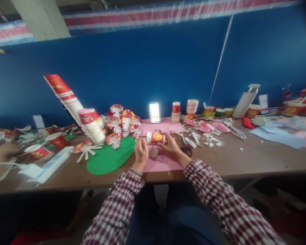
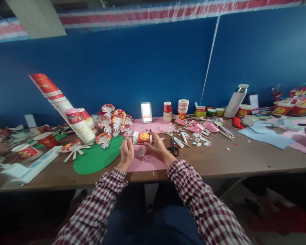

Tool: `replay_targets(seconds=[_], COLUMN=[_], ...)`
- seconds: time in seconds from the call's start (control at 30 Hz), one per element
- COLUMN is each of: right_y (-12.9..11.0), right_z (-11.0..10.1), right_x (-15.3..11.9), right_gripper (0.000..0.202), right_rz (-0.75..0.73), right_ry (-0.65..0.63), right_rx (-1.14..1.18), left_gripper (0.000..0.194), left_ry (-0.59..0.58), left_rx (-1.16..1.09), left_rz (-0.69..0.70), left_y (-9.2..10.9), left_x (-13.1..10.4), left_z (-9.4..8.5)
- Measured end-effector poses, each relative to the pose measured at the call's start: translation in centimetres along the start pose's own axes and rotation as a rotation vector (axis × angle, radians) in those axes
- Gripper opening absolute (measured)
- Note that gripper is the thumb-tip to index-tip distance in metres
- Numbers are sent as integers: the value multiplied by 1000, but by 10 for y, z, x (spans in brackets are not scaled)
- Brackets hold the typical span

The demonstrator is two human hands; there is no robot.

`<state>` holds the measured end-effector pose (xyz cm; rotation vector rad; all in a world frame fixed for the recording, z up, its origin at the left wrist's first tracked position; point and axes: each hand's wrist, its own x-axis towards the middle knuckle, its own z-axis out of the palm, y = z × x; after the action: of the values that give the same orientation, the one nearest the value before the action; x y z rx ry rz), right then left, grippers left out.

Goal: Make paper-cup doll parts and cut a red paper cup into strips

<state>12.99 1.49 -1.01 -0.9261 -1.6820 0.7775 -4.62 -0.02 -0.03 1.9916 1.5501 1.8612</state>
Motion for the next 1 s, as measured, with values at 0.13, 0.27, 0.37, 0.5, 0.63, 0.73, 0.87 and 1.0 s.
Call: replay_targets(seconds=[0.13,0.27,0.37,0.5,0.63,0.73,0.87,1.0], right_y=[1,1,-2,-6,-7,-7,-8,-10], right_z=[0,0,1,0,0,0,1,0], right_x=[0,1,0,-1,-2,-2,-1,-1], right_gripper=[57,57,57,57,55,55,55,54], right_rz=[-11,-20,-14,2,-3,-5,-11,-40], right_ry=[11,4,-36,-42,-3,-3,-28,-53], right_rx=[-28,-31,0,6,-15,-5,-27,-47], left_gripper=[22,22,26,31,35,30,26,29], left_ry=[-37,-38,-32,-6,-1,-29,-28,-5], left_rx=[10,10,-17,-51,-59,-31,-17,-63], left_rz=[40,45,0,-58,-64,-30,-7,-39], left_y=[3,2,1,1,1,2,2,1], left_x=[1,0,0,0,2,1,0,1], left_z=[-3,-1,0,0,-3,-3,-2,-1])
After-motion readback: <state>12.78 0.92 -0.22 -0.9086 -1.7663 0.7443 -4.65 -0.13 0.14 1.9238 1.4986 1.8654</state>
